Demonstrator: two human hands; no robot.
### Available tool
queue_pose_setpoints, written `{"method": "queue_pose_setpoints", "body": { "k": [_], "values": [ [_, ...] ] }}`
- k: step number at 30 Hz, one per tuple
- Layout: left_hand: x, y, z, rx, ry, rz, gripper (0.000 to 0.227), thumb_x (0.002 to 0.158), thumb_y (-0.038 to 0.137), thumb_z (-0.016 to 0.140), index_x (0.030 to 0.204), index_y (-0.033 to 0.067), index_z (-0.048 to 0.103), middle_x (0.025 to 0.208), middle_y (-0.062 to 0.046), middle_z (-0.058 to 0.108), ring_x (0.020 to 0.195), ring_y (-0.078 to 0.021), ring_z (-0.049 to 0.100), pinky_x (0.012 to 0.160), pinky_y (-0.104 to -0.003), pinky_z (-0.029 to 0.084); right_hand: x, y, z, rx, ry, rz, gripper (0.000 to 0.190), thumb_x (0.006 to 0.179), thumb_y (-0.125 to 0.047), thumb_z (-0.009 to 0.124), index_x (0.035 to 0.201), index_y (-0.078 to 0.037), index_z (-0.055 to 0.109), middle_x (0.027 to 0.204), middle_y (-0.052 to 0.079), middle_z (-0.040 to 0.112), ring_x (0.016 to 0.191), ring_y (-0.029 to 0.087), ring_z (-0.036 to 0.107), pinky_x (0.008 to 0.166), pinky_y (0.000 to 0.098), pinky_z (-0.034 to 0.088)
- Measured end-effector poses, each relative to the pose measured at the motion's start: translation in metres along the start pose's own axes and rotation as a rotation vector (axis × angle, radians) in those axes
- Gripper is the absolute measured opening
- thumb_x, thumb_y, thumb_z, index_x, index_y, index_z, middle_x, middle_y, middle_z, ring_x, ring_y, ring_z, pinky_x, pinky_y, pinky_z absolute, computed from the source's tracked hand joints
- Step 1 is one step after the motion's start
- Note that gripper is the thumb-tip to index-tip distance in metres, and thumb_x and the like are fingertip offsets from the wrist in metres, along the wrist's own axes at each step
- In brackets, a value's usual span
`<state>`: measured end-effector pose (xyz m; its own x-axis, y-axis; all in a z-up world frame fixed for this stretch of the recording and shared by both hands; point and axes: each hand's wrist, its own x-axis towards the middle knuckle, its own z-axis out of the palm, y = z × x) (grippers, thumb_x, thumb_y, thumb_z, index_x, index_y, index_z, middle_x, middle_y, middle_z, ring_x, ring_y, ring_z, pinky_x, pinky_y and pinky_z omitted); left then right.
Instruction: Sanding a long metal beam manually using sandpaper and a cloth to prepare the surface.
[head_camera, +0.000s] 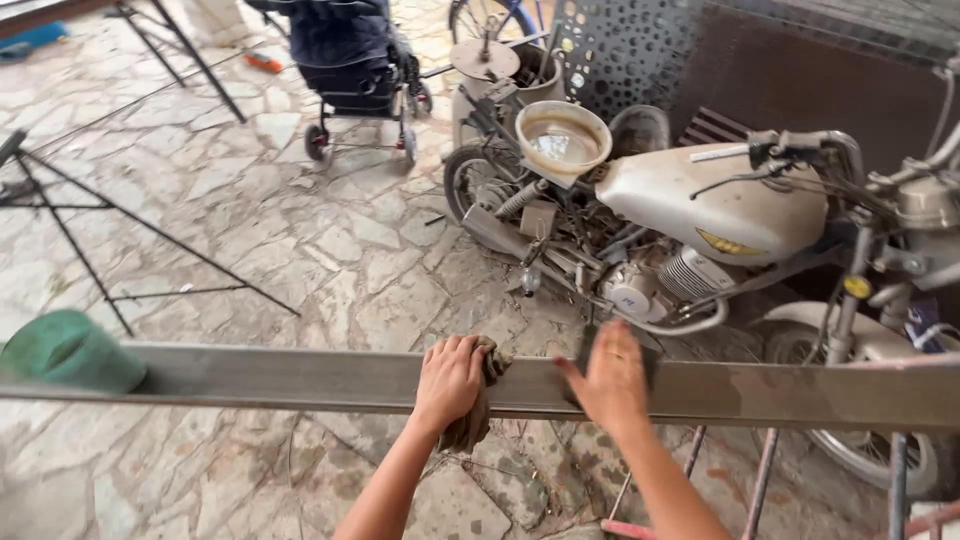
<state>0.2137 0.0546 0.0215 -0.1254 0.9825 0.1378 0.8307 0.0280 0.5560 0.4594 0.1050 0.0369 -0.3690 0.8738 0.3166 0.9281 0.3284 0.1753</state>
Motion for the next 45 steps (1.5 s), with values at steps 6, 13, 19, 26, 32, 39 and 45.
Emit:
{"method": "queue_pose_setpoints", "body": {
  "k": [6, 13, 19, 26, 32, 39, 45],
  "values": [
    [0.0, 0.0, -0.002, 0.053, 0.056, 0.034, 0.036, 0.107, 0.041, 0.041, 0.123, 0.0177, 0.063, 0.112, -0.006, 0.067, 0.114, -0.0277, 0.063, 0.102, -0.041, 0.046, -0.038, -0.018, -0.023, 0.242, -0.014, -0.219, 0.103, 0.085, -0.079, 0.033, 0.144, 0.006, 0.029, 0.148, 0.029, 0.031, 0.142, 0.038, 0.027, 0.118, 0.0469, 0.018],
    [-0.003, 0.009, -0.013, 0.062, -0.019, -0.036, 0.039, 0.108, 0.042, 0.038, 0.127, 0.0179, 0.063, 0.121, -0.004, 0.066, 0.119, -0.0258, 0.062, 0.103, -0.039, 0.044, 0.003, -0.023, 0.0, 0.295, 0.067, -0.173, 0.106, 0.086, -0.083, 0.022, 0.137, 0.008, 0.042, 0.139, 0.031, 0.045, 0.136, 0.04, 0.038, 0.116, 0.0497, 0.022],
    [-0.001, 0.001, 0.0, -0.069, 0.035, -0.008, 0.042, 0.104, 0.034, 0.039, 0.128, 0.0109, 0.064, 0.131, -0.01, 0.066, 0.122, -0.0314, 0.056, 0.107, -0.047, 0.038, -0.043, 0.011, -0.069, 0.303, -0.394, -0.176, 0.107, 0.087, -0.081, 0.015, 0.149, 0.004, -0.004, 0.16, 0.019, -0.006, 0.147, 0.03, -0.006, 0.119, 0.0406, -0.002],
    [0.0, 0.01, -0.009, -0.051, 0.077, -0.005, 0.039, 0.103, 0.031, 0.04, 0.118, 0.0074, 0.067, 0.119, -0.016, 0.069, 0.108, -0.0359, 0.06, 0.098, -0.049, 0.041, -0.004, -0.021, -0.067, 0.245, -0.59, -0.274, 0.113, 0.077, -0.083, -0.001, 0.15, 0.003, -0.013, 0.16, 0.018, -0.017, 0.148, 0.028, -0.011, 0.12, 0.0384, -0.005],
    [-0.001, 0.019, -0.02, -0.121, -0.009, -0.05, 0.044, 0.105, 0.037, 0.035, 0.118, 0.0084, 0.066, 0.118, -0.015, 0.067, 0.112, -0.0296, 0.059, 0.105, -0.047, 0.039, -0.007, 0.049, 0.01, 0.399, 0.057, -0.656, 0.108, 0.08, -0.081, 0.034, 0.146, 0.004, 0.026, 0.155, 0.022, 0.025, 0.145, 0.032, 0.022, 0.121, 0.04, 0.013],
    [0.002, 0.016, -0.014, -0.106, 0.012, -0.042, 0.047, 0.107, 0.038, 0.037, 0.124, 0.0061, 0.066, 0.122, -0.017, 0.065, 0.116, -0.0337, 0.056, 0.106, -0.048, 0.038, 0.006, 0.003, -0.033, 0.139, -0.462, -0.253, 0.114, 0.076, -0.088, 0.002, 0.149, 0.0, -0.009, 0.16, 0.016, -0.014, 0.148, 0.026, -0.011, 0.119, 0.0381, -0.008],
    [0.002, 0.008, -0.004, -0.068, 0.045, -0.003, 0.042, 0.106, 0.036, 0.038, 0.12, 0.0083, 0.066, 0.119, -0.016, 0.066, 0.113, -0.0344, 0.057, 0.104, -0.047, 0.038, -0.016, -0.045, -0.025, 0.029, -0.056, -0.419, 0.112, 0.082, -0.086, 0.003, 0.148, 0.004, -0.006, 0.16, 0.019, -0.011, 0.148, 0.028, -0.01, 0.119, 0.0398, -0.007]
  ]
}}
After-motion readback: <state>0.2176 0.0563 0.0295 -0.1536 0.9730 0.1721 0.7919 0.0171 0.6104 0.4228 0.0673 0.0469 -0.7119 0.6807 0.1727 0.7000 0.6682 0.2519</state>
